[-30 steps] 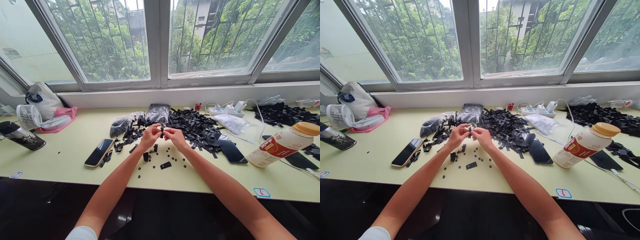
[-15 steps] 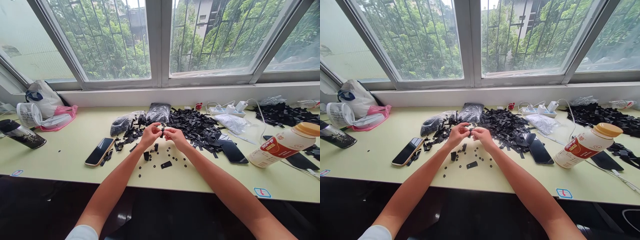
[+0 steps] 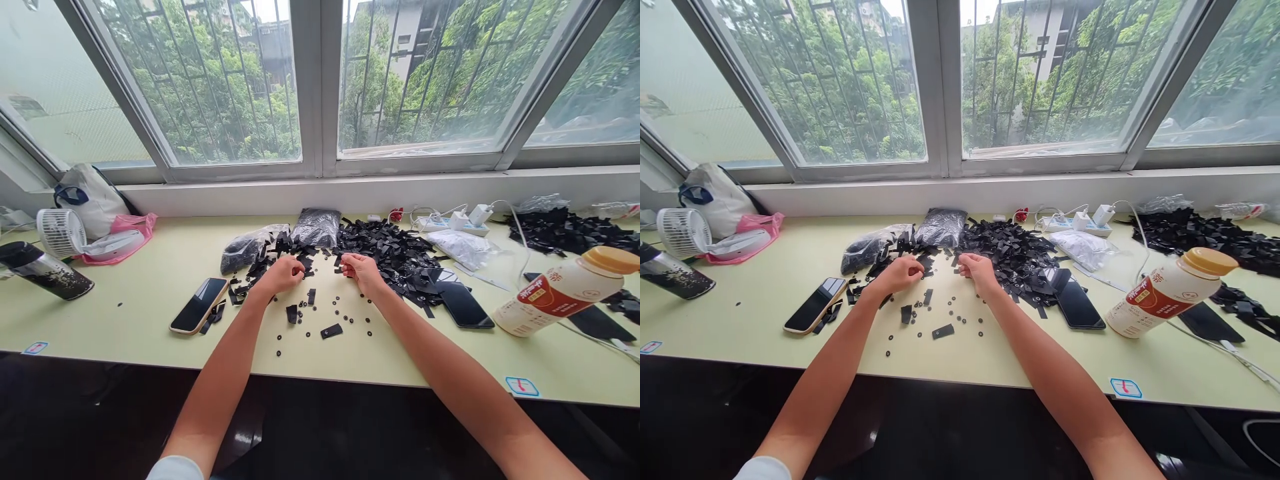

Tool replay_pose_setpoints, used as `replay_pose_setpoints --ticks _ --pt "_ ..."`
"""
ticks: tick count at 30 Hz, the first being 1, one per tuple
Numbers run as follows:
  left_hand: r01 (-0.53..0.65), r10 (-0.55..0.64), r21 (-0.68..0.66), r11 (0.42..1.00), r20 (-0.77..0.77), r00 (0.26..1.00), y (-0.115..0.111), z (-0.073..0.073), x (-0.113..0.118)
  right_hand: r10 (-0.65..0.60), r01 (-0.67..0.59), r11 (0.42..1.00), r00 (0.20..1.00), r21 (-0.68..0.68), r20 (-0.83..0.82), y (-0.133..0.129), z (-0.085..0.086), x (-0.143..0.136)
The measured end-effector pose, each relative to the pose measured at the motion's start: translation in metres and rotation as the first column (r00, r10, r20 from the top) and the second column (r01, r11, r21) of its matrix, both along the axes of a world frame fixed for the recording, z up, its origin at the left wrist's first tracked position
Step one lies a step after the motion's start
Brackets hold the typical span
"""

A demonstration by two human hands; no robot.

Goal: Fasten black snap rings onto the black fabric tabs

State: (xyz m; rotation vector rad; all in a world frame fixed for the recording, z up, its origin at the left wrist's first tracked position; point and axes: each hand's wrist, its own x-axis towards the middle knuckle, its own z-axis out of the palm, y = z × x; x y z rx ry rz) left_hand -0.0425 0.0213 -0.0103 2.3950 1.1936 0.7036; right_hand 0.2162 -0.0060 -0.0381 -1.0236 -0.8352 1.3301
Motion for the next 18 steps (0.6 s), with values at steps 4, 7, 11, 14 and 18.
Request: replay_pose_setpoints --ticks 4,7,11,14,18 --pt "0.030 -0.030 -0.017 0.999 -0.031 0.999 0.004 0.000 -0.004 0.022 -0.022 1.000 1.000 -0.001 0.015 -0.002 0.002 -0.002" --pt "-0.002 0.002 -0.005 1.000 -0.081 0.997 0.004 -0.002 -0.005 0.035 -0.035 0.999 0.999 0.001 0.028 -0.003 0.002 -0.004" --pt "-0.067 0.075 0.102 0.993 -0.084 0.994 -0.002 -0.008 0.006 0.037 -0.037 0.999 0.998 0.005 0.053 -0.003 0.001 -0.005" --pt "0.018 -0.001 0.179 0.984 -0.091 0.996 -0.007 -0.014 0.022 0.038 -0.039 0.999 0.997 0.012 0.069 -0.003 0.000 -0.006" --pt "0.074 -0.058 0.153 0.985 -0.108 0.992 -0.007 -0.017 0.033 0.034 -0.036 0.999 0.995 0.017 0.092 -0.004 0.001 -0.007"
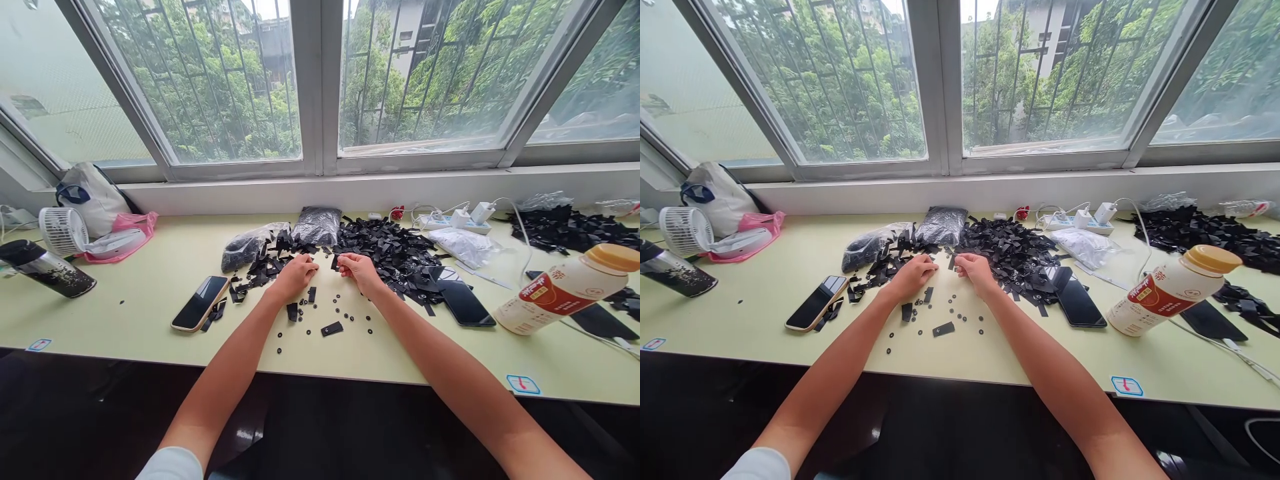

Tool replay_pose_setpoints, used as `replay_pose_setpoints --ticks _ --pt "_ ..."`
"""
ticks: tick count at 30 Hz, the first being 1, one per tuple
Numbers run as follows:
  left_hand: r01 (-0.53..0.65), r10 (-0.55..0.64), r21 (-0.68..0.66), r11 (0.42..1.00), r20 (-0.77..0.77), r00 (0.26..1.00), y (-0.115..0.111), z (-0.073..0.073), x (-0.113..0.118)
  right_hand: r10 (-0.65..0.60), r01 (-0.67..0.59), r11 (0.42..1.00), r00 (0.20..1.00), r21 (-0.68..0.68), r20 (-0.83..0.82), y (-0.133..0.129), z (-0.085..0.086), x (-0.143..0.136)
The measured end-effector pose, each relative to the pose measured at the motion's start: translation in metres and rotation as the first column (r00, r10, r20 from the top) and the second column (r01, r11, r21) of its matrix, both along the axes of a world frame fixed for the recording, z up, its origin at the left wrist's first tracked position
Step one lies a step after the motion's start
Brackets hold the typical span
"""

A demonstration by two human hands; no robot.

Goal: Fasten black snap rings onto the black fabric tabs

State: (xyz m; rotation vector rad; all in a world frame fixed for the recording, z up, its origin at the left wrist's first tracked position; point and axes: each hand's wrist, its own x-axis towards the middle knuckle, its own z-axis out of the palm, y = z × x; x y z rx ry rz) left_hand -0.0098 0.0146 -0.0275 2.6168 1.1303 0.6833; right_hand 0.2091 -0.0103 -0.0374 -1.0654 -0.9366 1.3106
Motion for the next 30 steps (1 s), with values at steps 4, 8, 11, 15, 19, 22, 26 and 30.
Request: replay_pose_setpoints --ticks 4,8,11,15,19,22,26,30 --pt "-0.023 0.025 -0.051 0.998 0.035 0.999 0.003 0.001 -0.002 0.013 -0.013 1.000 1.000 0.001 0.009 0.001 -0.002 0.000" --pt "-0.024 0.026 -0.055 0.998 0.052 0.998 0.004 0.002 -0.008 0.019 -0.020 1.000 0.999 0.019 0.045 0.003 -0.005 0.001" --pt "-0.004 0.007 -0.049 0.999 0.065 0.998 0.005 0.006 -0.016 0.021 -0.022 0.999 0.999 0.025 0.047 0.003 -0.007 0.002" --pt "0.065 -0.058 -0.087 0.994 0.076 0.995 0.008 0.011 -0.026 0.028 -0.028 0.999 0.999 0.017 0.036 0.003 -0.005 0.002" --pt "0.044 -0.041 -0.141 0.989 0.029 0.999 0.007 0.011 -0.029 0.029 -0.029 1.000 0.999 0.009 0.033 0.002 -0.004 0.001" --pt "-0.021 0.023 -0.121 0.992 0.013 1.000 0.006 0.009 -0.027 0.035 -0.035 0.999 0.999 0.012 0.039 0.002 -0.005 0.002" --pt "-0.033 0.031 -0.081 0.996 -0.024 0.999 0.006 0.010 -0.026 0.045 -0.046 0.999 0.998 0.022 0.050 0.003 -0.005 0.002" --pt "-0.006 0.003 -0.054 0.999 -0.044 0.999 0.008 0.012 -0.024 0.032 -0.033 0.999 0.997 0.013 0.066 0.003 -0.005 0.000"
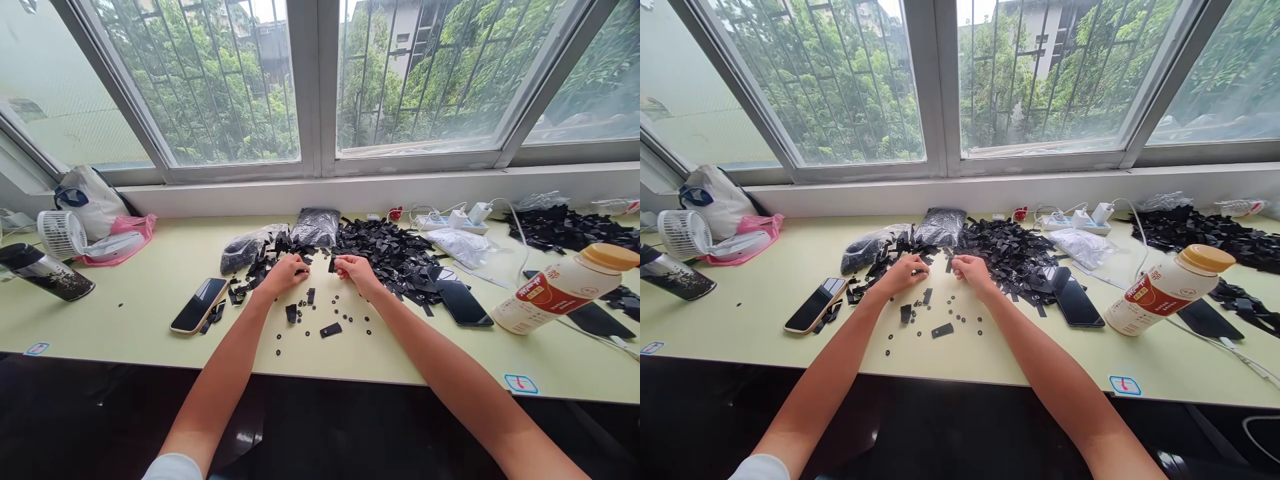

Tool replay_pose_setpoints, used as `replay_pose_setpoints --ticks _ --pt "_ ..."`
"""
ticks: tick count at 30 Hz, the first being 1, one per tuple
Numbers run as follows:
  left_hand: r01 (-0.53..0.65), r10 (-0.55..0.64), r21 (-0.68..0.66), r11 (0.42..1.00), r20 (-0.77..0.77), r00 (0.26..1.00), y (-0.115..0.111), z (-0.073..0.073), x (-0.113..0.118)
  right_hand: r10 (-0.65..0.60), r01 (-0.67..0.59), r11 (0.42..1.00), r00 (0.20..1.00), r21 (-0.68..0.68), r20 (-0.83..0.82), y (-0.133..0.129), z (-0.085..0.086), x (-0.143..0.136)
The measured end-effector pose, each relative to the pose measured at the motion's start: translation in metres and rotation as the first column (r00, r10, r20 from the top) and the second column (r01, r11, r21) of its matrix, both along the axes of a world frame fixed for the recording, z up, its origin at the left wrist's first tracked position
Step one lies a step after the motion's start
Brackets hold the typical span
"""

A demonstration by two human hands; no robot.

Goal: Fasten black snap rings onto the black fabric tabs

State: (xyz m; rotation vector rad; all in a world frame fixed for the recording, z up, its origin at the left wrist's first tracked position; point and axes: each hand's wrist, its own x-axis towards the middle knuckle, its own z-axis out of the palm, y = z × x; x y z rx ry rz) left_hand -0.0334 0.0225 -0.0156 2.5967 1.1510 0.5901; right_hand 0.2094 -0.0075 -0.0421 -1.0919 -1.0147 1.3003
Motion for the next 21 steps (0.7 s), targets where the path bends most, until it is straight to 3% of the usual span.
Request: replay_pose_setpoints --ticks 9,12,15,17,21 --pt "0.024 -0.027 0.089 0.996 0.032 0.999 -0.003 -0.002 0.006 0.024 -0.025 0.999 0.999 0.020 0.047 0.000 -0.003 0.000" --pt "0.005 -0.027 0.121 0.993 0.178 0.984 -0.008 -0.001 0.016 0.026 -0.030 0.998 0.997 0.049 0.073 0.000 -0.005 -0.001" --pt "0.005 0.007 -0.025 1.000 0.454 0.891 -0.017 -0.001 0.032 0.011 -0.021 0.996 0.993 0.086 0.121 -0.003 -0.005 -0.005" --pt "0.072 0.043 -0.166 0.984 0.600 0.799 -0.022 -0.001 0.042 0.002 -0.019 0.994 0.989 0.111 0.149 -0.007 -0.003 -0.010" --pt "0.187 0.085 -0.288 0.939 0.725 0.684 -0.024 -0.005 0.050 0.000 -0.022 0.988 0.990 0.154 0.143 -0.012 0.000 -0.018"
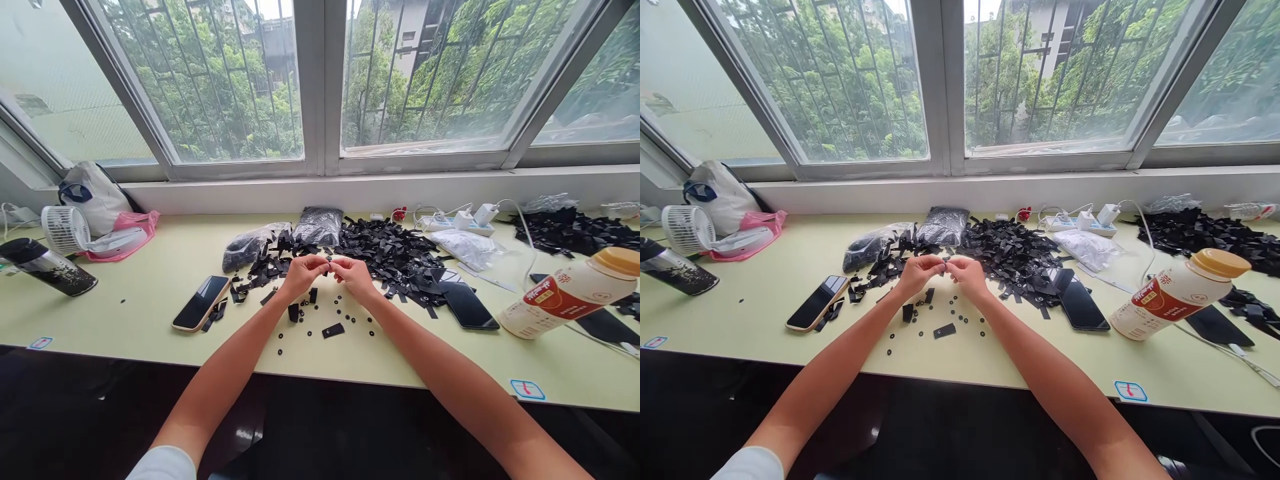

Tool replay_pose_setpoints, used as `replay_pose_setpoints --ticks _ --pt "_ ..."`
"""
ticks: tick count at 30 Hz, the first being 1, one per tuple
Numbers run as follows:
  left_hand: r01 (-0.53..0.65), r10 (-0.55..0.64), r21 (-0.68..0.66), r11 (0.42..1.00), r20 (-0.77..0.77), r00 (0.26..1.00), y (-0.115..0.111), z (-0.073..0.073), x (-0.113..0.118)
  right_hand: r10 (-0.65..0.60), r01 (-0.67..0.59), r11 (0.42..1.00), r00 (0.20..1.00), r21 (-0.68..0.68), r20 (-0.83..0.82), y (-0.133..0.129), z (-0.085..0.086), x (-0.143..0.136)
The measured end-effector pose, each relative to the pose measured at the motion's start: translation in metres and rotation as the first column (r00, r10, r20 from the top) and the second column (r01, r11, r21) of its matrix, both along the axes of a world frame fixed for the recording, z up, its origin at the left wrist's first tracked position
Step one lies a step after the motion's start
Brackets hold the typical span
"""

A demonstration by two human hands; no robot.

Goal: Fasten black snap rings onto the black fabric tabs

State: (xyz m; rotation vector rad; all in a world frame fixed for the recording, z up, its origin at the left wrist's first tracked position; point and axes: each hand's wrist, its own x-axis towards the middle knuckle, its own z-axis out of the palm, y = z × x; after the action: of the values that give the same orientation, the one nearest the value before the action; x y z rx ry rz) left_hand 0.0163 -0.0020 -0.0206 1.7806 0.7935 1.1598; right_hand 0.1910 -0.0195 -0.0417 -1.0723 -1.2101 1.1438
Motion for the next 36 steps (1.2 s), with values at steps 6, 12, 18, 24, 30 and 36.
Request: replay_pose_setpoints --ticks 6,12,18,24,30,36 --pt "-0.072 0.072 -0.035 0.997 -0.017 0.997 0.007 -0.003 -0.006 0.024 -0.024 1.000 0.999 0.004 -0.023 -0.001 0.000 -0.002" --pt "-0.090 0.089 -0.014 0.996 -0.053 0.995 0.007 -0.001 -0.007 0.060 -0.063 0.997 0.994 -0.037 -0.086 -0.002 -0.001 -0.002" --pt "-0.042 0.041 -0.027 0.999 -0.011 0.999 0.008 -0.004 -0.009 0.107 -0.109 0.994 0.992 -0.017 -0.062 -0.004 0.000 -0.001" --pt "0.045 -0.042 -0.073 0.996 0.042 0.998 0.009 0.001 -0.012 0.135 -0.135 0.991 0.989 0.018 -0.056 -0.003 0.002 0.000" --pt "0.091 -0.081 -0.111 0.990 0.089 0.993 0.008 0.003 -0.012 0.185 -0.185 0.982 0.982 0.026 -0.036 -0.001 0.005 0.003" --pt "0.114 -0.104 -0.126 0.986 0.080 0.991 0.009 -0.001 -0.010 0.178 -0.183 0.981 0.981 0.067 0.072 0.000 0.006 0.005"
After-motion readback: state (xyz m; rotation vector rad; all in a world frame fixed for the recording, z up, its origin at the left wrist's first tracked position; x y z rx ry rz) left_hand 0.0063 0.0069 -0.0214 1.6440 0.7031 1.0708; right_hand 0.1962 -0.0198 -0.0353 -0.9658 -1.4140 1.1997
